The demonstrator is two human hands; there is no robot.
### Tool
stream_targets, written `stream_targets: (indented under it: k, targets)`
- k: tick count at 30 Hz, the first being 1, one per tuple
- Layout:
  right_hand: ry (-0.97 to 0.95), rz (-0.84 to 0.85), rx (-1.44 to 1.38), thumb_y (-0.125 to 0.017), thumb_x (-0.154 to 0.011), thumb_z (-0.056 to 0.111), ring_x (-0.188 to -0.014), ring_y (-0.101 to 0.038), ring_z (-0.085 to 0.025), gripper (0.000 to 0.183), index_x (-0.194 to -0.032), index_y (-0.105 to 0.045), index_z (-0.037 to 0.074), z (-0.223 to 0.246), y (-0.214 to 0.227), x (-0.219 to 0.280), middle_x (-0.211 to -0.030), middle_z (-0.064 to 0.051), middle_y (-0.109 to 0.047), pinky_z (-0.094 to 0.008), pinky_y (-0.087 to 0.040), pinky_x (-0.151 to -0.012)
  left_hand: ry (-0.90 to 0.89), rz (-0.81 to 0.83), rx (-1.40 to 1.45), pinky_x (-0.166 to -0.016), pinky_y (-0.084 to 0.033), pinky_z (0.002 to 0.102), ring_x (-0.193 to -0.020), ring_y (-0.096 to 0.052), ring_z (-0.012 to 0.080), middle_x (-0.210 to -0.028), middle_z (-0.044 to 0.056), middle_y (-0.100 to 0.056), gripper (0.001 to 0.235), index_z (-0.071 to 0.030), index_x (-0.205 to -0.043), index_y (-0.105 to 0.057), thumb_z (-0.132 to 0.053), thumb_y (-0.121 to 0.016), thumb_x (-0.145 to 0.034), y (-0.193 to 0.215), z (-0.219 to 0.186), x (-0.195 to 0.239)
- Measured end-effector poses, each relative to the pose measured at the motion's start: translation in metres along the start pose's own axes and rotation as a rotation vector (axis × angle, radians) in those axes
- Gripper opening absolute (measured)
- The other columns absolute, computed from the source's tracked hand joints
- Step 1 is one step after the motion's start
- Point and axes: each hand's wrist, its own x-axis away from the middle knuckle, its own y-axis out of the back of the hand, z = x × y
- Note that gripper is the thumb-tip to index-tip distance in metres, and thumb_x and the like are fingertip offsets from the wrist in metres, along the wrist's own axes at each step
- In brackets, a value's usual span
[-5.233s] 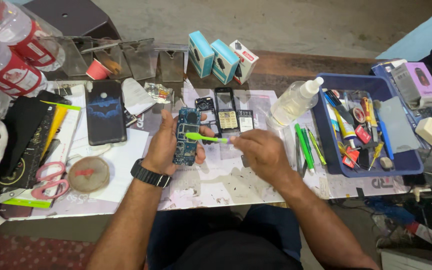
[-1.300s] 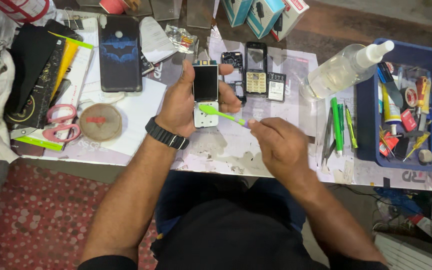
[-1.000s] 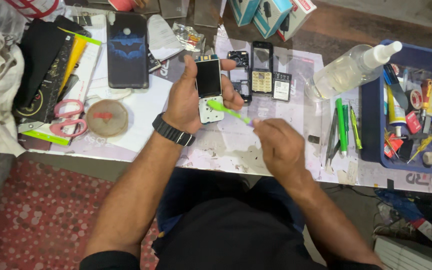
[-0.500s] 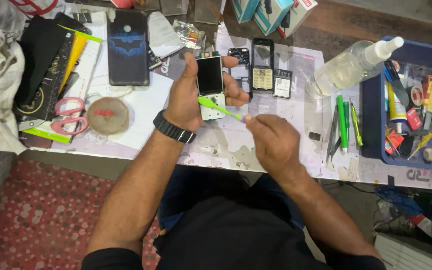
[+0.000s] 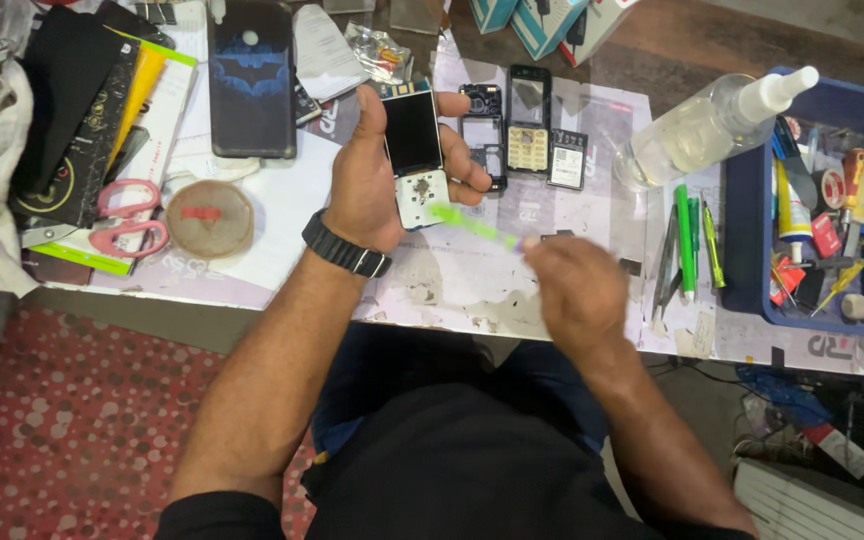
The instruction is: The person cleans a disassembled mobile phone motherboard using a green toothbrush and a spray bottle. They repeatedly scrub the board, spray it with liquid, and continue scrubbing different areas of the circuit board.
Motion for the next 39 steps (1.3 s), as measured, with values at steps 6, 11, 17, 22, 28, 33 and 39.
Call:
stream_targets:
  k: [6,11,17,22,28,33,39]
  targets:
    - [0.003,0.018,0.038,-0.075,-0.086,-0.007,-0.077,-0.067,-0.029,0.026,-0.109,-0.073,0.005,-0.001,0.005,0.001,-0.091,-0.012,-0.070,-0.040,-0.051,-0.065,0.005,-0.032,0.012,-0.082,-0.066,0.047,-0.096,-0.075,0.0351,-0.095,0.017,-0.068,0.089,0.007,-0.142,-0.049,-0.070,-0.032,-0.102,0.001,0.000,0.000]
    - [0.044,0.050,0.016,-0.075,-0.086,-0.006,-0.080,-0.068,-0.030,0.027,-0.110,-0.072,0.005,-0.004,0.001,0.003,-0.093,-0.012,-0.070,-0.041,-0.053,-0.068,-0.007,-0.046,0.013,-0.082,-0.066,0.047,-0.095,-0.075,0.0349,-0.094,0.017,-0.069,0.087,0.007,-0.142,-0.049,-0.069,-0.031,-0.103,0.004,-0.001,0.001]
    - [-0.033,-0.001,-0.017,-0.072,-0.092,-0.008,-0.086,-0.070,-0.029,0.022,-0.110,-0.069,0.005,-0.007,-0.001,0.000,-0.100,-0.014,-0.071,-0.038,-0.056,-0.072,0.014,-0.032,0.021,-0.088,-0.064,0.049,-0.097,-0.074,0.0361,-0.096,0.018,-0.069,0.088,0.008,-0.143,-0.049,-0.069,-0.030,-0.104,0.003,-0.001,0.004]
    - [-0.070,-0.042,0.000,-0.072,-0.090,-0.009,-0.079,-0.069,-0.029,0.021,-0.108,-0.071,0.002,0.001,-0.001,-0.012,-0.094,-0.014,-0.070,-0.039,-0.054,-0.067,0.044,0.041,0.004,-0.087,-0.063,0.045,-0.098,-0.074,0.0350,-0.102,0.022,-0.072,0.092,0.008,-0.145,-0.047,-0.072,-0.034,-0.102,0.000,0.000,0.000]
    - [-0.037,-0.068,-0.019,-0.072,-0.090,-0.008,-0.082,-0.070,-0.030,0.020,-0.108,-0.071,0.002,0.008,0.008,-0.027,-0.096,-0.014,-0.070,-0.038,-0.056,-0.070,0.073,0.023,-0.018,-0.077,-0.062,0.041,-0.091,-0.075,0.0317,-0.107,0.024,-0.073,0.094,0.008,-0.143,-0.048,-0.074,-0.041,-0.097,-0.004,-0.002,0.001]
    - [-0.111,-0.178,-0.068,-0.075,-0.093,-0.006,-0.083,-0.071,-0.027,0.021,-0.112,-0.069,0.001,-0.003,0.039,-0.037,-0.101,-0.016,-0.071,-0.034,-0.057,-0.069,0.083,0.069,-0.154,-0.075,-0.060,0.036,-0.081,-0.072,0.0257,-0.105,0.020,-0.072,0.062,0.009,-0.144,-0.050,-0.025,-0.069,-0.097,-0.006,-0.006,0.007]
    - [-0.040,-0.042,0.053,-0.072,-0.088,-0.008,-0.083,-0.071,-0.029,0.025,-0.110,-0.072,0.003,-0.002,0.038,-0.048,-0.096,-0.014,-0.071,-0.037,-0.056,-0.071,0.190,0.130,-0.354,-0.074,-0.061,0.032,-0.076,-0.072,0.0205,-0.099,0.016,-0.074,0.047,0.009,-0.140,-0.055,-0.003,-0.063,-0.095,-0.010,0.000,0.004]
